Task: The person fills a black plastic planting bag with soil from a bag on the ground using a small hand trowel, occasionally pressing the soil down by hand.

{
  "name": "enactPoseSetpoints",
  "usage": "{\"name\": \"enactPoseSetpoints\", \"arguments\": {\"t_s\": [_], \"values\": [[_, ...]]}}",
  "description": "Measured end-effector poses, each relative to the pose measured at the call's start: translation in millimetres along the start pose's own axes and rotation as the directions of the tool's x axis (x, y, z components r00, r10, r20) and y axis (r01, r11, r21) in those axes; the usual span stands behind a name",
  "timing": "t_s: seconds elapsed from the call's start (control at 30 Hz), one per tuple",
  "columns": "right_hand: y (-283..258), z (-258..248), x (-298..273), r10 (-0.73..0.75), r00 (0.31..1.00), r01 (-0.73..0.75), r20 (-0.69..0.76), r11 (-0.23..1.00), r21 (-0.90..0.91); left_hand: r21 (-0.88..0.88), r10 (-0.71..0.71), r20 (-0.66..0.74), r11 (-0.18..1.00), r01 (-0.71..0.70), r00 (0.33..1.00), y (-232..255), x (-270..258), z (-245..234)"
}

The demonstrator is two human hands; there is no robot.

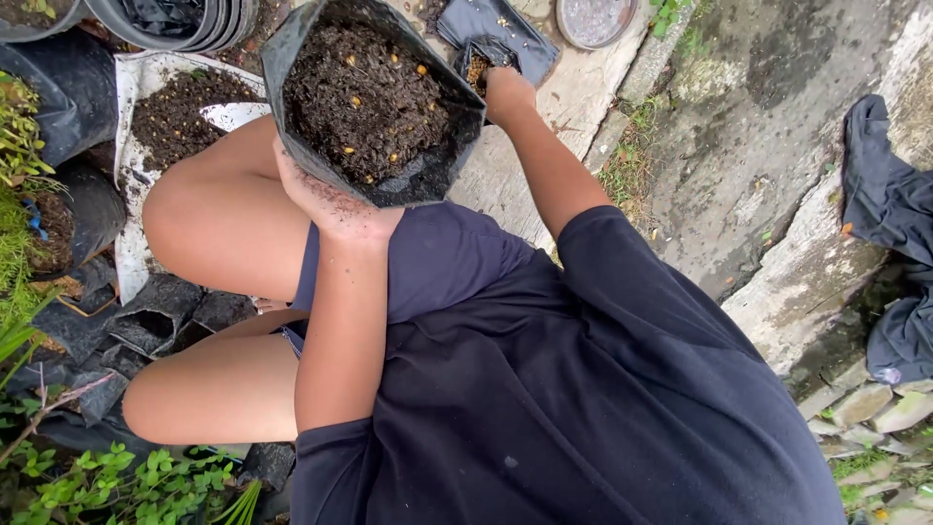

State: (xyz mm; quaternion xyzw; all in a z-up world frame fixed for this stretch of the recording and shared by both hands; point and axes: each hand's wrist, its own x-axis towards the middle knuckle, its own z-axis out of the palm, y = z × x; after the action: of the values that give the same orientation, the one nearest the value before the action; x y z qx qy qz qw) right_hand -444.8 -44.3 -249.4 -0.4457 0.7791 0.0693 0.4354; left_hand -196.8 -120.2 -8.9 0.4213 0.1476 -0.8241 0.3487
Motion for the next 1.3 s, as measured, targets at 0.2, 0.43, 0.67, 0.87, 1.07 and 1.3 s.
{"name": "enactPoseSetpoints", "arguments": {"t_s": [0.2, 0.43, 0.67, 0.87, 1.07, 1.3], "values": [[-8.9, 45.6, 34.6, 0.092, 0.992, -0.087, -0.089, 0.994, 0.063, -0.014, 0.043, -0.041, 0.999, -0.043, 0.998, 0.0, -7.2, -7.8], [-3.7, 7.3, 8.7, 0.149, 0.986, -0.138, -0.072, 0.981, 0.137, -0.013, 0.056, -0.048, 0.998, -0.056, 0.997, 2.1, -3.6, -8.0], [-13.1, -111.3, -73.6, 0.207, 0.966, -0.211, 0.156, 0.274, 0.938, 0.003, 0.061, -0.001, 0.998, -0.061, 0.998, -2.1, -3.9, 3.2], [-43.6, -221.8, -168.4, -0.028, 0.998, -0.052, 0.050, -0.065, 0.997, -0.011, 0.105, 0.087, 0.994, -0.105, 0.991, -1.5, -25.6, 12.4], [-98.8, -290.7, -252.6, -0.519, 0.834, 0.135, -0.188, -0.138, 0.981, -0.091, 0.250, 0.151, 0.967, -0.239, 0.956, 7.9, -87.1, -9.4], [-248.1, -310.7, -355.8, -0.908, 0.408, 0.720, -0.094, 0.257, 0.644, -0.296, 0.532, 0.102, 0.823, -0.485, 0.840, 13.4, -155.9, -60.2]]}}
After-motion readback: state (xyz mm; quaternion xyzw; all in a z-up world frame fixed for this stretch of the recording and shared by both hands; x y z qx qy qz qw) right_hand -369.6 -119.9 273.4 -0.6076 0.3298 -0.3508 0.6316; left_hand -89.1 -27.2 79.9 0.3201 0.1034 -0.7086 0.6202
